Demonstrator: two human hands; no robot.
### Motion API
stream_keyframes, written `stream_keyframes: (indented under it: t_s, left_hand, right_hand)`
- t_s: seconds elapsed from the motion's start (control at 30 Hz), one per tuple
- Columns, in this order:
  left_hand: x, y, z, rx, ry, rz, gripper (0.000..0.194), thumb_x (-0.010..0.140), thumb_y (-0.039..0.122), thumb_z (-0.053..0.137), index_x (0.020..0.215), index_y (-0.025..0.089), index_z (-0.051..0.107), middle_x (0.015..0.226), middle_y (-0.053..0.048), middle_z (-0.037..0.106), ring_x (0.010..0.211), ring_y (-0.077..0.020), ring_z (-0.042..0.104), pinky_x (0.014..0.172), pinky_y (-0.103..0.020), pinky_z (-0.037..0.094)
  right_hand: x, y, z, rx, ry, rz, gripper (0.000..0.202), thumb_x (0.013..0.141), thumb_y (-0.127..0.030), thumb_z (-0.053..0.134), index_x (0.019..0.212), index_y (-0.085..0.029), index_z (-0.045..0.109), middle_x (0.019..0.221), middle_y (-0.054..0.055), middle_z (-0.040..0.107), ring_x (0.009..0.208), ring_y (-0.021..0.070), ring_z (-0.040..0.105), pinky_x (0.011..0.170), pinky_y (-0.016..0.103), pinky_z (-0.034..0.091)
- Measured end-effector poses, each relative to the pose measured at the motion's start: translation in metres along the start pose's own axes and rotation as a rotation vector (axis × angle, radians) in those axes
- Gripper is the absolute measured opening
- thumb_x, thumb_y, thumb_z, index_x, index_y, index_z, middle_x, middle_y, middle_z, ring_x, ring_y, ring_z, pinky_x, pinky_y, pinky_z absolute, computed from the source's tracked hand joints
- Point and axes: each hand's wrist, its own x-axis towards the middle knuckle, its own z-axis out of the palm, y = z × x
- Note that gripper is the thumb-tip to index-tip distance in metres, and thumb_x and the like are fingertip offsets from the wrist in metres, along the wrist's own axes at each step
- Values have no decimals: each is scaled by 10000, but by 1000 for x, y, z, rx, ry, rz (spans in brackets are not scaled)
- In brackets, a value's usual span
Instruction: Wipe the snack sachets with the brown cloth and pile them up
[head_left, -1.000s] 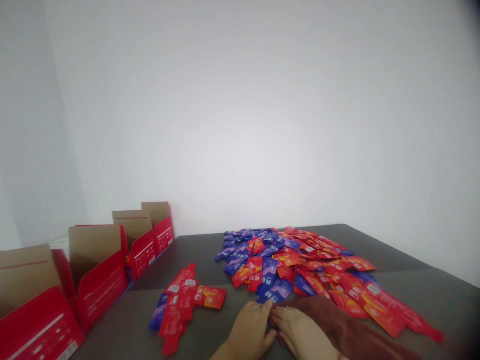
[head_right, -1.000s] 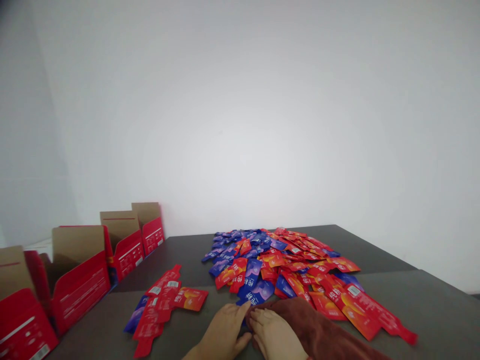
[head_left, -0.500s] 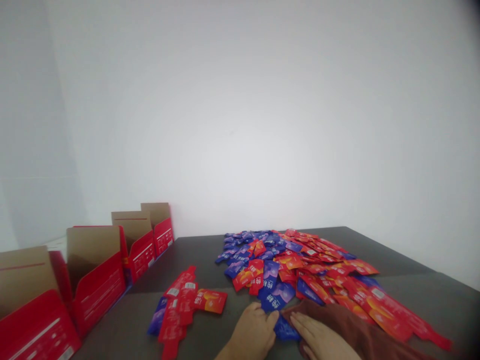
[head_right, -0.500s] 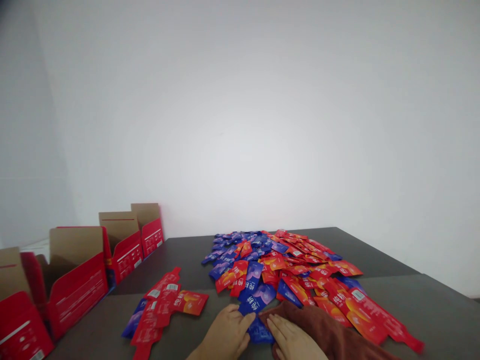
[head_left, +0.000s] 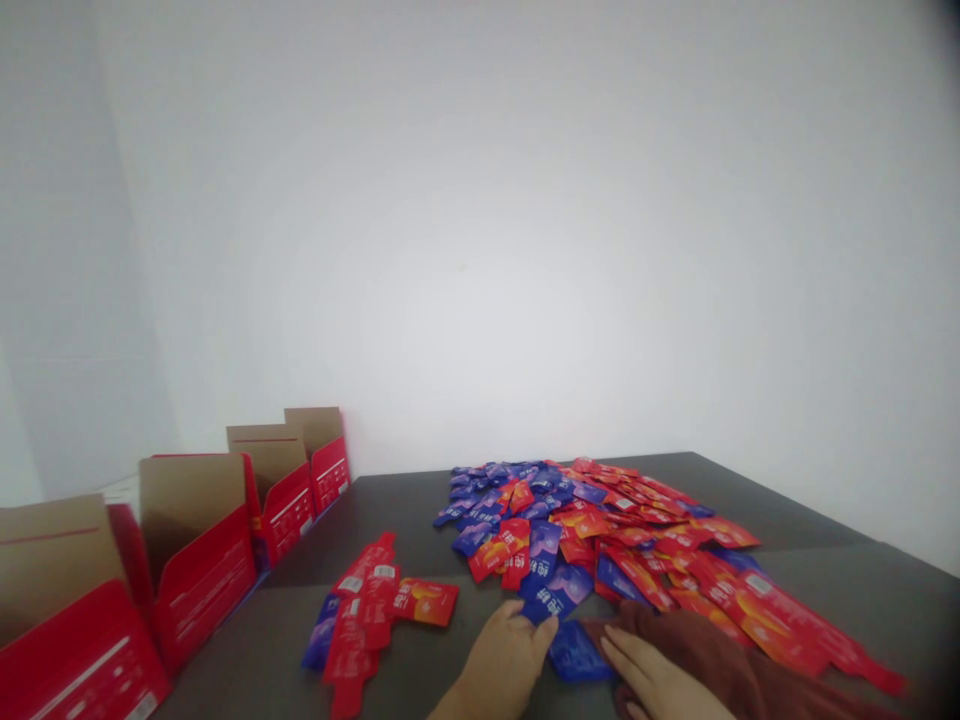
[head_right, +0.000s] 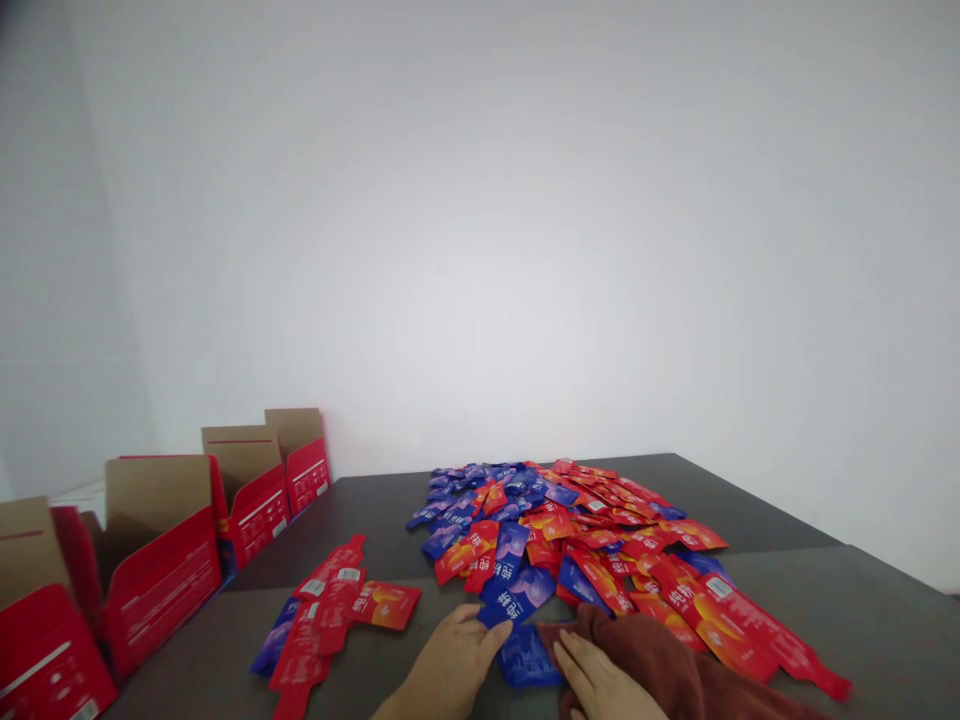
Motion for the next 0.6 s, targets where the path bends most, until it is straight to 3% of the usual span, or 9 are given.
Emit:
stream_keyframes:
  t_s: [0.07,0.13,0.3,0.43,0.6]
  left_hand:
    - [1,-1,3,-9,25,0,366,924,185,467,1289,162,494,979,-78,693,910,-203,644,1017,-365,380]
    - [2,-1,5,-7,40,-12,325,934,179,461,1255,170,515,941,-65,692,881,-195,642,1000,-362,388]
    - [4,0,4,-15,17,-4,169,950,188,468,1080,189,576,907,-38,680,858,-175,636,958,-331,405]
    - [3,-2,4,-4,25,-2,144,955,206,478,1052,188,582,898,-37,678,865,-179,637,940,-323,409]
    - [4,-6,9,16,42,-19,174,937,199,487,1076,189,592,807,-29,677,777,-179,642,933,-338,412]
  right_hand:
    - [8,-1,-1,-34,-29,92,479,845,-184,492,1314,-112,561,1348,143,537,1221,267,538,1039,382,433]
    - [21,-5,2,-51,-61,91,457,849,-151,464,1287,-93,580,1314,162,560,1189,271,563,1020,398,450]
    - [44,-26,1,2,-84,-89,459,845,-73,427,1262,-137,608,1292,120,585,1172,220,576,1016,325,446]
    - [36,-37,-15,106,-81,-180,471,848,-146,487,1311,-163,570,1346,100,552,1238,215,522,1062,320,397]
    - [16,-19,-17,71,-55,38,520,841,-249,520,1352,-154,528,1390,115,506,1269,251,493,1073,370,393]
